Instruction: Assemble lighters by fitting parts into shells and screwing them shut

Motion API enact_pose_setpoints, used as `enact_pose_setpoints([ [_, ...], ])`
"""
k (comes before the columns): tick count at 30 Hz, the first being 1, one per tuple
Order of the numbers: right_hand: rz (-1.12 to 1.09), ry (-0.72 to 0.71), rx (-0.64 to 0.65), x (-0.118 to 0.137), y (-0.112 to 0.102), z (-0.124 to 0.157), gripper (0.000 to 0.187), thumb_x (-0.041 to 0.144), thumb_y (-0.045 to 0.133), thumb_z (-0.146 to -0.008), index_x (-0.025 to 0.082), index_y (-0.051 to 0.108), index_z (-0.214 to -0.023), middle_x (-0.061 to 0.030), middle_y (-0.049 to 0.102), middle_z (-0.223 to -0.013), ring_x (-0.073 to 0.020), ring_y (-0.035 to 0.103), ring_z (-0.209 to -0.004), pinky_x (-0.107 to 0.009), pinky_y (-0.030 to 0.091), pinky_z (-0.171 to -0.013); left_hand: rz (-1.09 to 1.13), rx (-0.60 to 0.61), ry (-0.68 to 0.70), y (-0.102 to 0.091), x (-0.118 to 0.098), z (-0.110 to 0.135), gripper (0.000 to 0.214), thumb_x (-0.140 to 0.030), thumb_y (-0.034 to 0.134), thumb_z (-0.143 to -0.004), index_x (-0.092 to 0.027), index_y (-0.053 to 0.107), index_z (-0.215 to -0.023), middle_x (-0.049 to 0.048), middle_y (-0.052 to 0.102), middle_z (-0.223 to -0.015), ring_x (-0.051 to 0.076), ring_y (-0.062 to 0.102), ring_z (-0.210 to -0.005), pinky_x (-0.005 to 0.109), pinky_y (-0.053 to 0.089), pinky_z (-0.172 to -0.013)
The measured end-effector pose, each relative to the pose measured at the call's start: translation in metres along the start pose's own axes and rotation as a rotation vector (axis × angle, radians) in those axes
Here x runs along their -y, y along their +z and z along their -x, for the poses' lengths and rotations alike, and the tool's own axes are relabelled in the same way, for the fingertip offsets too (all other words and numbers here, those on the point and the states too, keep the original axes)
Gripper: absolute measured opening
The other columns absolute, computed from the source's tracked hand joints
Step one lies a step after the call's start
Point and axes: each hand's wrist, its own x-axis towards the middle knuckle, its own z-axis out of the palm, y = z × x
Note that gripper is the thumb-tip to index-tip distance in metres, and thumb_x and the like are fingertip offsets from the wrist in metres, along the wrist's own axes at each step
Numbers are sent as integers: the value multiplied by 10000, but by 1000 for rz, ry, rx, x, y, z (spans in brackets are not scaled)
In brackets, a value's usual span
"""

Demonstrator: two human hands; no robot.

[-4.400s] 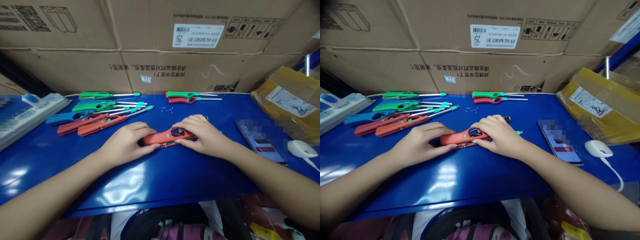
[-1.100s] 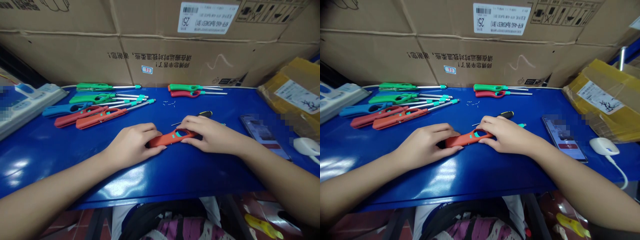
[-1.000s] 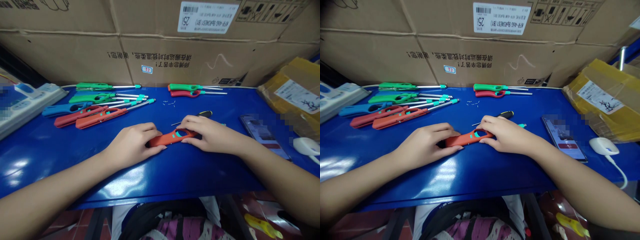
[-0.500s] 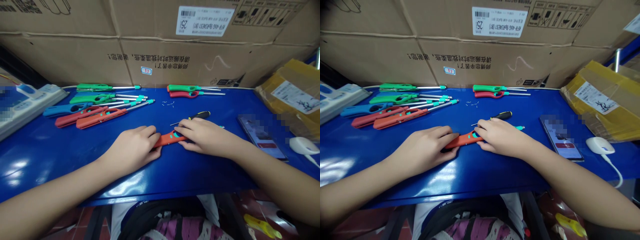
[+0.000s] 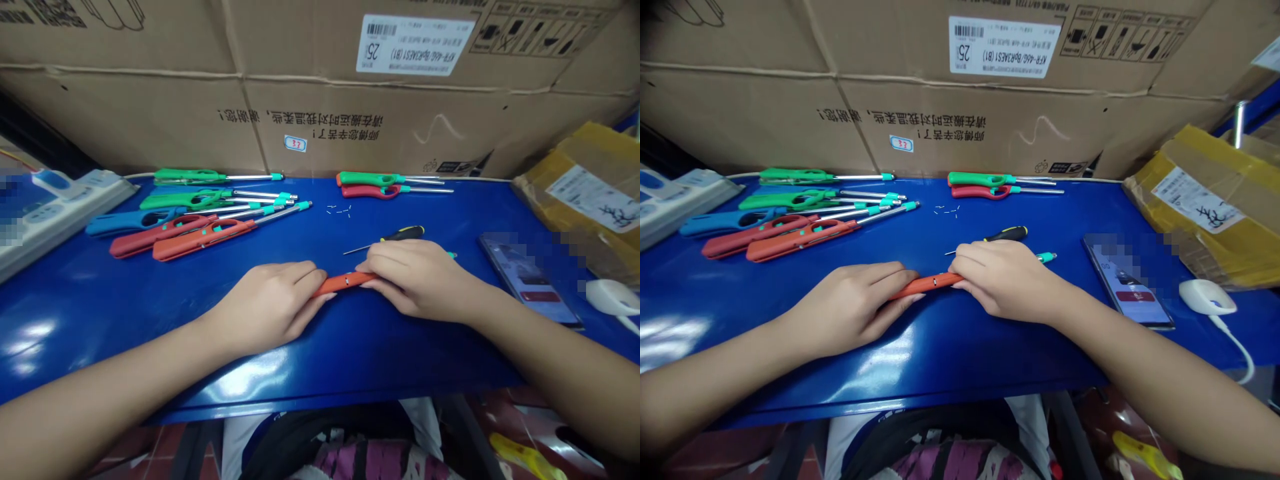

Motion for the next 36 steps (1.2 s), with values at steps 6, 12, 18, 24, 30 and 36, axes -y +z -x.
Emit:
enact_pose_setpoints([
  [6,-31,7,0,2,3,-1,241,270,476,-1029,145,665,-946,-56,654,-848,-201,597,-734,-333,452,-664,101,56,-36,-1,-1,1,323,-306,403,-1065,-130,643,-938,44,613,-799,185,575,-665,307,422,-611],
  [12,-213,147,77,-12,0,1,279,354,537,-1022,176,631,-1216,-91,689,-1178,-216,671,-996,-335,504,-819,680,69,-298,-3,8,-4,322,-385,434,-1071,-187,684,-1116,-18,661,-763,113,614,-646,220,465,-631],
  [18,-201,252,83,-19,-6,3,283,397,486,-1040,200,655,-1154,-62,717,-1059,-221,664,-914,-364,468,-820,692,-65,-312,2,20,-7,350,-381,502,-1043,-177,677,-1267,-2,721,-805,108,618,-627,208,492,-634],
  [24,-138,265,54,-14,-13,5,218,387,553,-1005,193,643,-961,-38,699,-901,-198,626,-777,-322,424,-702,285,-210,12,4,27,-3,316,-208,519,-1027,-109,624,-1309,86,724,-1009,153,670,-843,240,523,-802],
  [30,-92,207,-24,-14,-13,5,213,372,553,-1007,192,658,-964,-28,720,-882,-194,642,-759,-327,443,-703,247,-263,45,-3,20,0,313,-194,529,-1002,-108,644,-1280,78,711,-889,158,635,-750,267,519,-729],
  [36,-115,20,-83,-18,-6,2,448,450,595,-993,169,599,-1342,-129,703,-1292,-268,659,-1162,-440,498,-980,1309,-37,-663,-3,5,-13,350,-470,587,-956,-142,687,-890,-1,614,-627,76,439,-434,192,333,-391],
])
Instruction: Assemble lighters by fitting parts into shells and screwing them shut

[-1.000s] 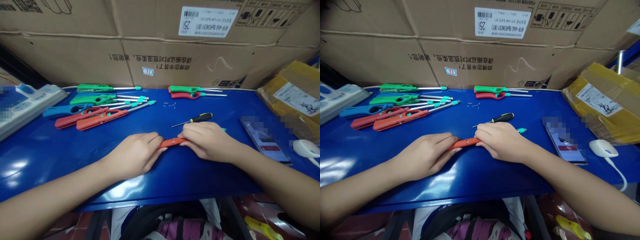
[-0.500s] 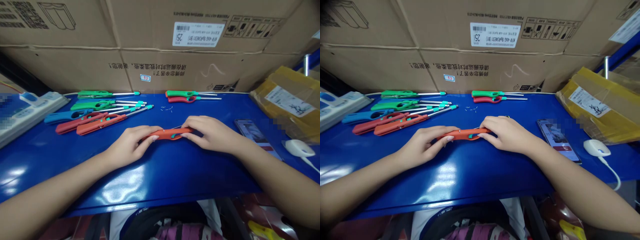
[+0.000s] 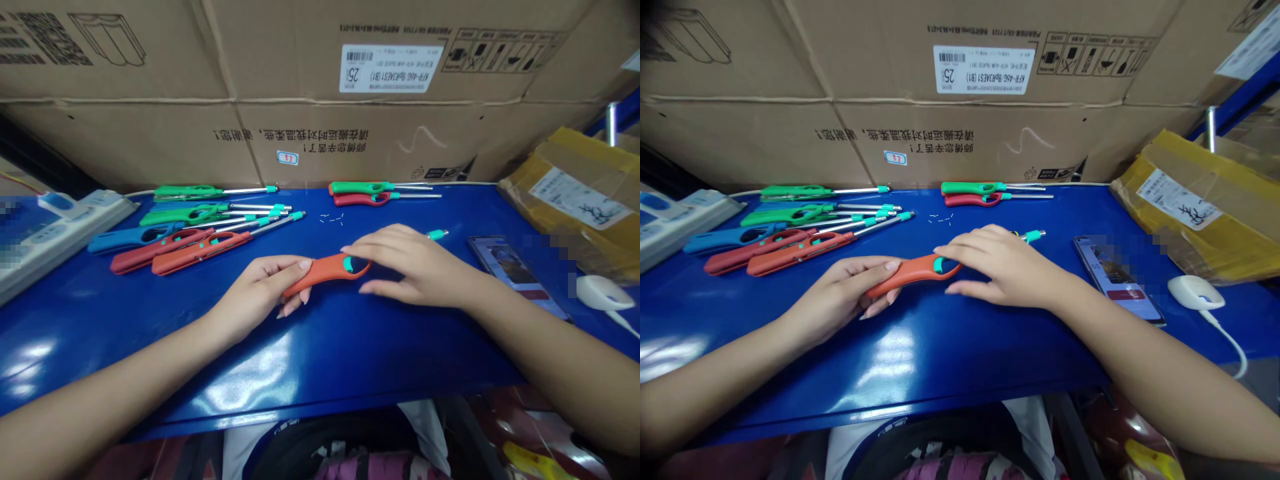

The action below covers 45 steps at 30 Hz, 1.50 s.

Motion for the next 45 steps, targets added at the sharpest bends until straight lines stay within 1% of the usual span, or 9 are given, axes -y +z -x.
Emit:
enact_pose_setpoints([
  [3,8,-95,-58,6,8,-1,410,373,608,-996,174,602,-1355,-133,705,-1296,-254,669,-1148,-425,544,-960,290,27,-177,7,1,-3,323,-423,652,-914,-129,647,-782,2,587,-592,44,362,-399,173,248,-359],
  [6,-18,-114,-160,11,13,0,312,226,588,-999,150,629,-1299,-133,737,-1226,-229,697,-1095,-384,583,-925,360,30,-190,9,4,-5,294,-398,637,-936,-118,718,-969,28,648,-654,54,445,-426,164,325,-382],
  [9,-18,-60,-207,13,14,2,262,184,598,-988,115,645,-1236,-147,749,-1172,-225,706,-1077,-366,583,-939,298,-9,-33,6,9,-6,373,-396,636,-949,-145,715,-1214,53,723,-800,74,572,-507,183,487,-479],
  [12,-35,11,-225,12,12,2,198,192,617,-984,123,657,-1165,-129,761,-1109,-200,707,-1046,-318,572,-934,33,-67,228,0,11,-6,307,-314,721,-904,-164,751,-1171,54,741,-925,81,658,-614,203,590,-633],
  [17,-173,77,-264,15,15,-1,80,237,609,-992,185,624,-1050,-81,730,-987,-184,697,-914,-315,575,-814,-372,-137,553,-4,10,-1,215,-238,733,-908,-179,772,-1111,69,748,-1092,98,711,-723,193,608,-678],
  [22,-208,112,-248,18,19,1,47,224,548,-1013,209,592,-1006,-78,714,-967,-204,695,-928,-341,569,-798,-542,-171,693,-3,8,3,218,-202,751,-895,-184,772,-1112,55,789,-1042,152,738,-917,236,598,-868],
  [34,-160,69,-165,16,20,-1,129,281,603,-995,177,642,-1061,-88,760,-1047,-210,729,-985,-336,580,-862,-584,-175,727,2,11,3,199,-218,732,-903,-192,777,-1095,66,801,-1037,184,753,-939,282,611,-886],
  [39,-132,109,-149,18,21,-1,143,280,580,-1011,167,656,-1053,-91,764,-1058,-213,729,-976,-331,567,-843,-567,-175,675,3,12,2,193,-238,727,-911,-188,775,-1091,65,795,-1054,186,747,-961,274,599,-892],
  [45,-143,183,-111,7,16,-2,154,324,648,-972,195,673,-1052,-60,756,-992,-183,704,-865,-302,532,-771,-342,-262,497,-1,12,0,197,-307,659,-961,-161,738,-1066,42,750,-931,106,673,-663,223,563,-643],
])
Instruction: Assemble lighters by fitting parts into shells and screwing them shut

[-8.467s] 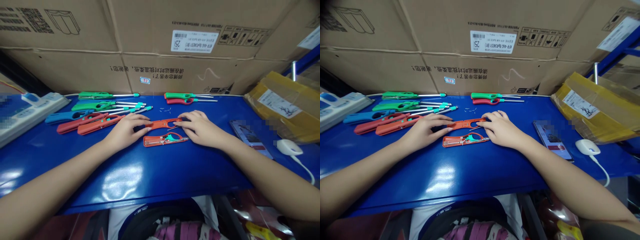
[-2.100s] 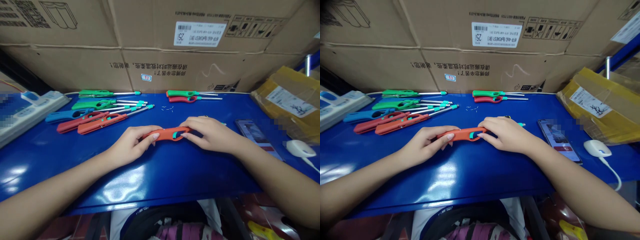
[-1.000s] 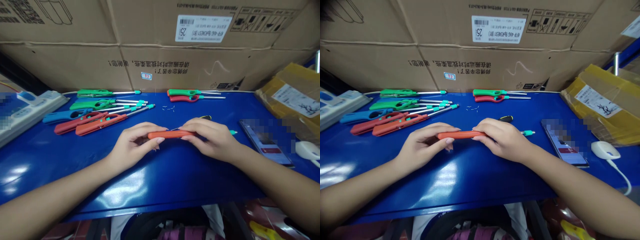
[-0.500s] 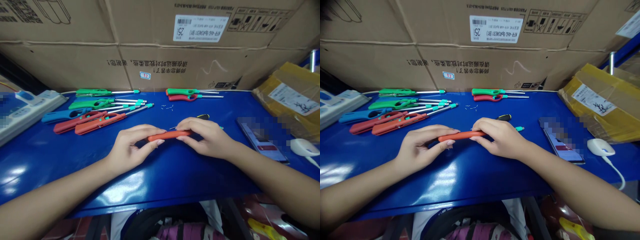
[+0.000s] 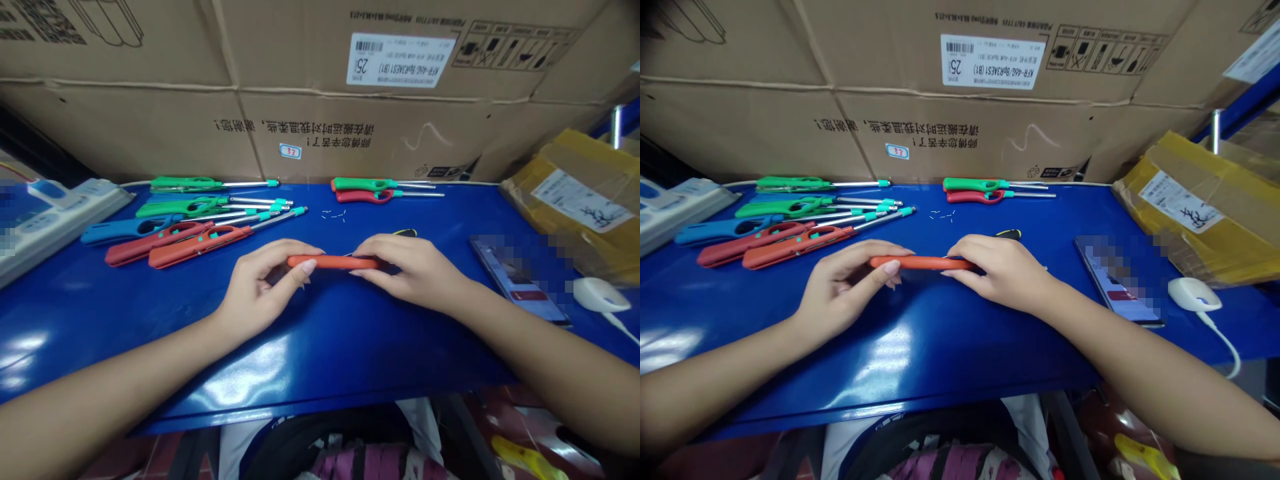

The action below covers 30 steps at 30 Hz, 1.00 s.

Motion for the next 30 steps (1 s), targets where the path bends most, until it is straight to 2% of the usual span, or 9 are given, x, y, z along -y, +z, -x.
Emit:
enact_pose_setpoints([
  [4,73,37,3,-6,-1,2,104,259,637,-962,197,661,-1043,-64,737,-978,-189,681,-847,-301,505,-733,69,-91,-50,-2,2,0,227,-356,649,-965,-173,714,-1082,34,713,-903,116,653,-680,250,560,-651],
  [11,73,25,18,-6,0,4,89,242,601,-975,175,654,-953,-51,691,-859,-173,625,-734,-291,465,-661,9,-52,10,-3,6,-2,185,-313,659,-954,-157,712,-1039,63,719,-997,119,664,-736,235,556,-664],
  [13,59,18,47,-6,0,3,122,267,601,-984,168,660,-942,-52,696,-854,-178,640,-743,-296,474,-668,-103,-17,78,-3,8,-4,158,-296,706,-920,-163,730,-1003,64,738,-991,151,692,-835,255,562,-756],
  [16,4,-11,133,-5,2,1,141,278,590,-999,164,671,-983,-63,725,-915,-190,679,-830,-307,510,-739,-237,138,185,-3,11,-5,204,-309,754,-885,-184,760,-1046,60,763,-1008,177,714,-914,273,556,-855],
  [18,-18,-25,175,-3,3,0,140,272,588,-1003,166,679,-1015,-69,742,-963,-193,695,-881,-312,529,-791,-256,218,195,-4,11,-5,248,-318,736,-903,-190,763,-1114,65,771,-1032,174,726,-912,263,558,-855],
  [20,-18,-3,187,-1,1,-1,163,282,607,-994,169,687,-1081,-77,755,-1037,-200,706,-951,-321,540,-853,-241,213,170,-6,11,-5,244,-309,726,-912,-186,772,-1118,66,775,-1025,169,731,-894,249,559,-831],
  [24,103,123,206,-7,-20,-1,426,380,702,-923,169,633,-1286,-119,703,-1251,-271,660,-1150,-416,531,-982,-177,119,109,-13,6,-8,160,-310,760,-878,-187,808,-969,47,785,-927,159,725,-793,239,559,-742],
  [27,211,182,294,-18,-48,0,370,382,682,-913,179,663,-1222,-113,711,-1206,-289,675,-1087,-442,549,-929,-129,56,45,-17,3,-12,154,-320,768,-858,-185,818,-912,47,787,-885,166,722,-764,241,565,-709],
  [30,286,182,198,-29,-71,0,312,378,656,-909,182,693,-1149,-97,745,-1135,-281,704,-1025,-419,548,-893,-53,9,-61,-19,3,-16,172,-324,789,-823,-177,822,-906,47,788,-859,163,716,-738,226,557,-659],
])
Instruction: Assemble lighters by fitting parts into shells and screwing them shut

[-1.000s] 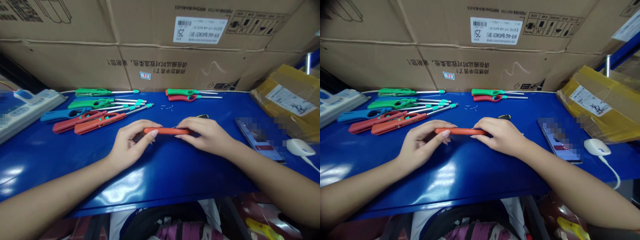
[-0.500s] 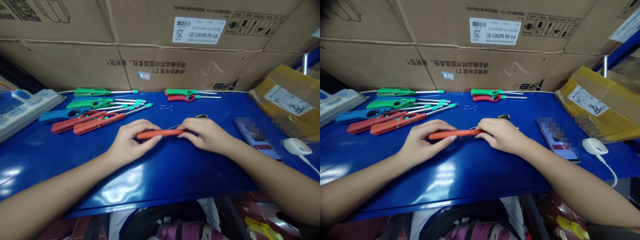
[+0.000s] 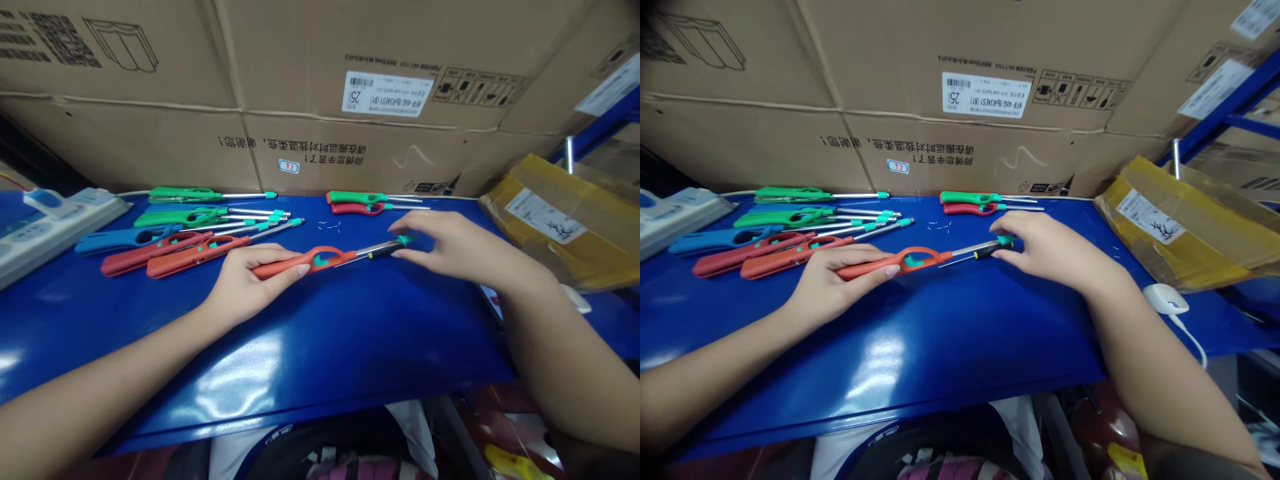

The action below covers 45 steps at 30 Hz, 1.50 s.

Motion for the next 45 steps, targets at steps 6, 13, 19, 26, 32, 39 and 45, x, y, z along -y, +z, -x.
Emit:
enact_pose_setpoints([
  [6,-46,-50,21,-8,-7,0,249,350,553,-996,195,737,-1058,-56,781,-1026,-215,728,-912,-341,534,-825,102,17,-139,0,5,-4,175,-331,790,-799,-172,822,-864,45,775,-800,144,679,-649,225,540,-600],
  [13,-67,-139,127,10,14,-3,253,338,520,-1030,204,733,-1052,-80,775,-1051,-222,714,-927,-331,503,-789,64,50,-102,6,12,0,200,-362,823,-778,-200,830,-896,45,791,-874,163,723,-763,217,560,-692],
  [19,20,-260,48,40,40,-6,330,380,463,-1061,170,708,-1124,-77,759,-980,-211,704,-845,-330,487,-758,105,96,-163,11,4,5,209,-360,815,-779,-191,834,-901,48,796,-886,151,712,-759,196,551,-692],
  [26,-16,-276,7,39,41,-4,304,372,535,-1036,177,684,-1216,-62,766,-1037,-205,719,-889,-321,507,-759,156,123,-306,12,-4,6,252,-375,802,-769,-161,830,-900,-25,610,-527,66,453,-448,176,353,-437],
  [32,41,-345,-127,38,41,-1,282,310,491,-1051,136,707,-1105,-75,757,-965,-187,704,-798,-306,517,-680,258,127,-454,12,0,8,347,-481,828,-751,-162,819,-888,-37,525,-485,52,393,-438,173,279,-428],
  [39,58,-411,-282,40,48,-2,219,249,536,-1025,116,708,-1043,-84,770,-925,-174,706,-761,-295,538,-663,343,119,-513,15,-3,13,310,-478,842,-757,-175,810,-815,-39,509,-472,48,374,-446,180,248,-433],
  [45,128,-451,-399,43,49,0,183,208,546,-1003,119,706,-1013,-91,778,-900,-172,705,-734,-293,531,-641,337,134,-486,13,-5,14,299,-477,836,-768,-185,812,-831,-33,524,-503,59,386,-461,188,254,-437],
])
